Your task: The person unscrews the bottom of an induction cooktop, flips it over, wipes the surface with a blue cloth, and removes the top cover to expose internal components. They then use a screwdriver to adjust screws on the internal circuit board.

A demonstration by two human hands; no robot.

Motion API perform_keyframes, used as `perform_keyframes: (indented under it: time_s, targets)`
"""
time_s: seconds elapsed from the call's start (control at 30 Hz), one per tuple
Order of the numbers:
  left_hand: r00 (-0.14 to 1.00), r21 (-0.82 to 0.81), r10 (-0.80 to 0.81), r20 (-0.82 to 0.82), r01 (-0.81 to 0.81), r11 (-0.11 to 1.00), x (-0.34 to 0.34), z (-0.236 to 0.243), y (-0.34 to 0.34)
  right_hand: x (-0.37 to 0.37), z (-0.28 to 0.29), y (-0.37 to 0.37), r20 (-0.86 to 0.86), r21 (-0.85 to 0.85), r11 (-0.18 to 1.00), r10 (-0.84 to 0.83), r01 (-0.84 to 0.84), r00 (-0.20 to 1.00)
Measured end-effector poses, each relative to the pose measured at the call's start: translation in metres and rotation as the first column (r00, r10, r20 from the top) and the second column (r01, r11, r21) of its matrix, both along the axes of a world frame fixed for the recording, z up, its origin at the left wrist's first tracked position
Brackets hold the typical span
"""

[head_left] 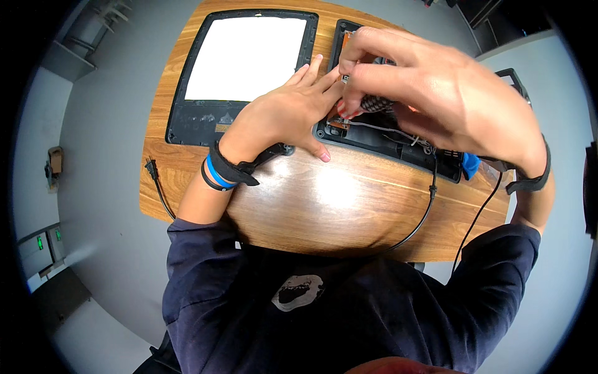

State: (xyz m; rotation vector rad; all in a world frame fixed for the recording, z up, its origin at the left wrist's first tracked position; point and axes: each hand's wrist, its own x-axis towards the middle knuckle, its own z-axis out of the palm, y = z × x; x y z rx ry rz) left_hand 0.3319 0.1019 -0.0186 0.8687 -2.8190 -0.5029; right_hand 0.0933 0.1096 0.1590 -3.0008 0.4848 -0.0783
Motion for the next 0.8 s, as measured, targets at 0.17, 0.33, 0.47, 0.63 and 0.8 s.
perform_keyframes:
  time_s: [0.17, 0.33, 0.47, 0.63, 0.8]
  targets:
    - [1.000, 0.040, 0.008, 0.007, -0.008, 0.999, -0.003, 0.006, 0.000, 0.005, -0.003, 0.009, -0.134, -0.053, 0.965, -0.263, 0.258, 0.955]
    - [1.000, 0.028, -0.013, 0.024, 0.013, 1.000, -0.002, 0.007, -0.001, -0.002, -0.002, -0.011, -0.015, -0.143, 0.989, 0.043, -0.044, 0.999]
    - [0.999, -0.067, -0.016, -0.050, 0.013, 0.998, -0.001, 0.000, 0.000, 0.004, 0.000, -0.009, 0.047, 0.113, 0.988, -0.111, 0.105, 0.993]
    - [1.000, -0.087, 0.017, -0.019, -0.019, 0.996, 0.001, -0.009, 0.001, 0.007, -0.004, -0.003, -0.034, -0.062, 0.987, -0.148, 0.146, 0.988]
    - [0.997, -0.054, -0.015, -0.072, 0.012, 0.998, -0.004, -0.001, -0.001, 0.002, -0.009, -0.007, 0.092, -0.143, 0.989, -0.025, 0.039, 0.995]
